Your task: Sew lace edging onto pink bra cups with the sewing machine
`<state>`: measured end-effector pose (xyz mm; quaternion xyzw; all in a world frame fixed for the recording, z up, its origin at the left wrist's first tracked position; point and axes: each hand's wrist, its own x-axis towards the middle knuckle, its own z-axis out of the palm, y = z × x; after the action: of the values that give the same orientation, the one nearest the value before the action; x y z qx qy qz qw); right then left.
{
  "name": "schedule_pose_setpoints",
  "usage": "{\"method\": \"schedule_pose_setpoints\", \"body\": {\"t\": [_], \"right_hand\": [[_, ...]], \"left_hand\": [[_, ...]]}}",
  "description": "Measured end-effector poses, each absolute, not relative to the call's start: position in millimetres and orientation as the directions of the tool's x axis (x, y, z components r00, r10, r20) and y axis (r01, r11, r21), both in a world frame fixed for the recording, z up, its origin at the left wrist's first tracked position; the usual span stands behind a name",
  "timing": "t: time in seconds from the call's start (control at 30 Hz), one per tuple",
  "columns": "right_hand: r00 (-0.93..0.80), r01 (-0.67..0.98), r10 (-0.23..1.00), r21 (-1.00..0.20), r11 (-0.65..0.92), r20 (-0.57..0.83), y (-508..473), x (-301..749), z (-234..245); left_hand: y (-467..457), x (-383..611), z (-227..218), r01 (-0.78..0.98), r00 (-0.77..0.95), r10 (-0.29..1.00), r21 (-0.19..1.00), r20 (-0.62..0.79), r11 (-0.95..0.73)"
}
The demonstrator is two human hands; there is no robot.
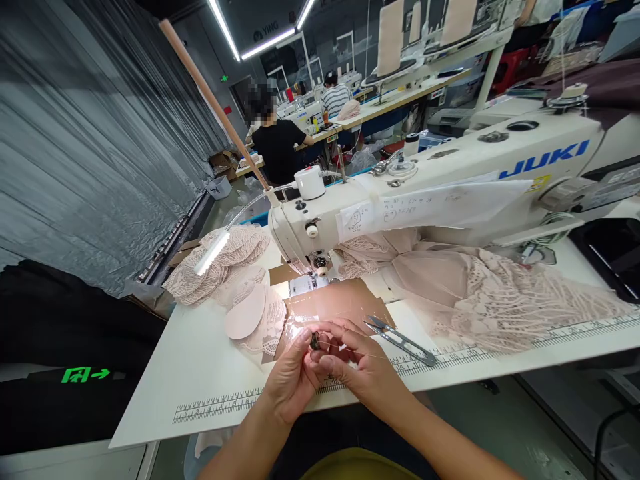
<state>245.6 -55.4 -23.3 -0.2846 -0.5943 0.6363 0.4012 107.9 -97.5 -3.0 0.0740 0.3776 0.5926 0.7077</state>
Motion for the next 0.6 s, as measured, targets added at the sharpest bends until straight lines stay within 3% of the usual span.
{"method": "schedule_pose_setpoints", "body": {"t": [0.1,0.27,0.47,0.6], "right_hand": [[-0.494,-0.288,0.868,-0.95,-0.119,0.041,-53.4,248.9,-22.3],[-0.584,-0.429,0.811,-0.836,-0.342,-0.032,-57.9,251.3,-15.1],[-0.677,-0.397,0.674,-0.624,-0.673,-0.296,-67.2,242.8,-12.2],[-0.751,-0.224,0.564,-0.671,-0.707,-0.343,-68.9,243.3,-13.9]], "left_hand": [[-95.0,102.7,-5.0,-0.846,0.035,0.898,0.466,-0.438,0.26],[-94.0,97.4,-7.5,-0.852,0.046,0.907,0.458,-0.418,0.254],[-93.0,98.0,-9.1,-0.836,-0.039,0.916,0.515,-0.4,0.189],[-92.0,97.8,-8.1,-0.788,-0.121,0.922,0.601,-0.368,0.136]]}}
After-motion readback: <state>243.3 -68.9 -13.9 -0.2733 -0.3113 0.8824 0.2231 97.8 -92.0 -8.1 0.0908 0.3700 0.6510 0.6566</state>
